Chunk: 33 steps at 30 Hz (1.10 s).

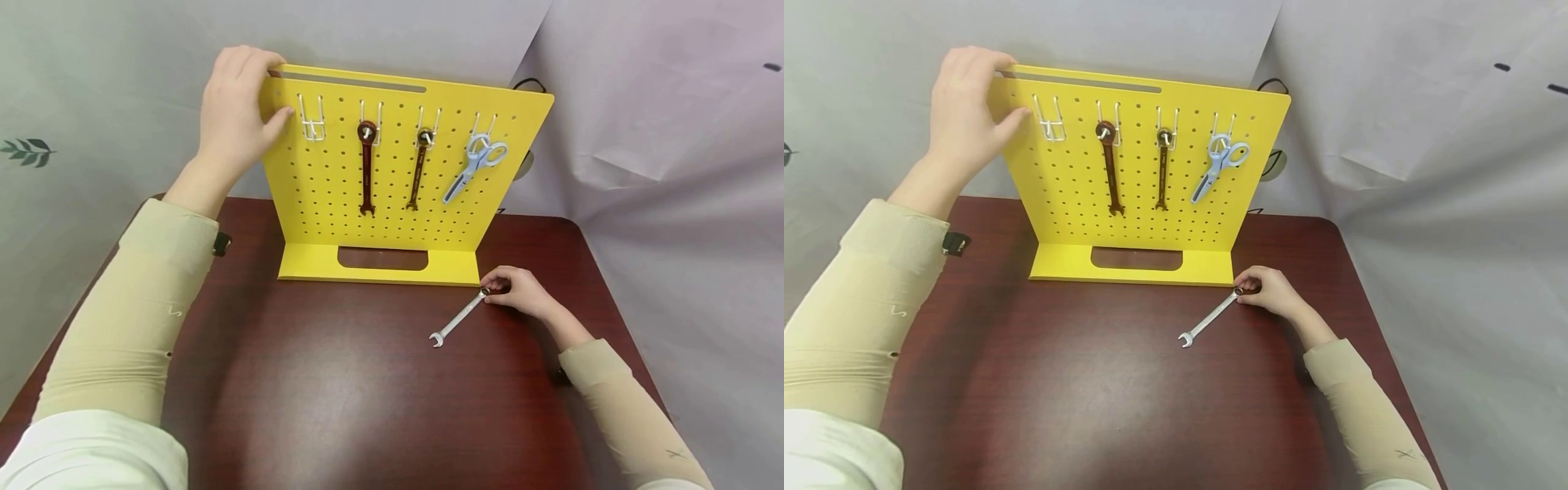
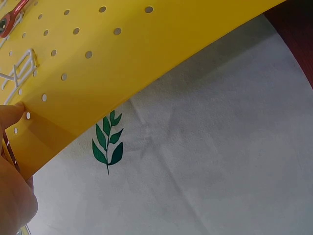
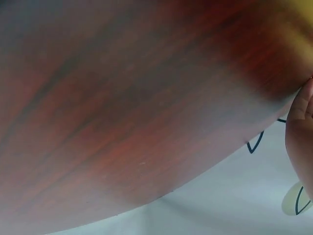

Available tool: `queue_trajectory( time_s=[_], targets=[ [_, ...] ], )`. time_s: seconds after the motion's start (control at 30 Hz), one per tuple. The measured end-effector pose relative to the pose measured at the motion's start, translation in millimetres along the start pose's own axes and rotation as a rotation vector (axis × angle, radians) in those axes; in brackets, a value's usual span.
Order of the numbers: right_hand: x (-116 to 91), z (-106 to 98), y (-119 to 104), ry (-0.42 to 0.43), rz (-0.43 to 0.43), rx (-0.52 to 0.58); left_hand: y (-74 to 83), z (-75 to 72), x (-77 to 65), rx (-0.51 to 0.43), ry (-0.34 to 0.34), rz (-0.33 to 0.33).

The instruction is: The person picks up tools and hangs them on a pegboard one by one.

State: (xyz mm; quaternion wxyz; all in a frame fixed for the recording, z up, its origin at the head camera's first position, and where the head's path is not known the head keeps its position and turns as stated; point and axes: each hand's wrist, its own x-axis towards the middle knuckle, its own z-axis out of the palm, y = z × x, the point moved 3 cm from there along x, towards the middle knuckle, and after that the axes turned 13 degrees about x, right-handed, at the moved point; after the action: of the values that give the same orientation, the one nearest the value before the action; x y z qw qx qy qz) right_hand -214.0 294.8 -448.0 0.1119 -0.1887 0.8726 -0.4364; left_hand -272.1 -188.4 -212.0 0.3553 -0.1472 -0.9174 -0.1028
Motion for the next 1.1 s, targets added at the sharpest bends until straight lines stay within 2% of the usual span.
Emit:
queue_trajectory(
  time_s=[0.3,0.63,0.8,0.9,1.1],
  targets=[
    [-3.2,-0.9,2.4,-0.012,0.023,0.008,1.3,0.6,0.1,-0.003,0.002,0.004],
    [-3.7,-0.7,-2.3,-0.058,-0.074,-0.041,-0.8,-1.1,-0.1,0.000,0.003,-0.005],
    [-6.0,-1.4,-0.5,-0.077,-0.091,-0.053,-0.2,-0.7,0.7,-0.002,-0.007,-0.014],
    [-8.7,-2.8,2.6,-0.097,-0.062,0.024,0.0,-0.3,0.6,-0.001,-0.012,-0.018],
    [-14.7,-6.6,3.6,-0.150,0.031,0.339,-0.4,0.0,-0.1,0.004,-0.006,-0.011]
  ],
)
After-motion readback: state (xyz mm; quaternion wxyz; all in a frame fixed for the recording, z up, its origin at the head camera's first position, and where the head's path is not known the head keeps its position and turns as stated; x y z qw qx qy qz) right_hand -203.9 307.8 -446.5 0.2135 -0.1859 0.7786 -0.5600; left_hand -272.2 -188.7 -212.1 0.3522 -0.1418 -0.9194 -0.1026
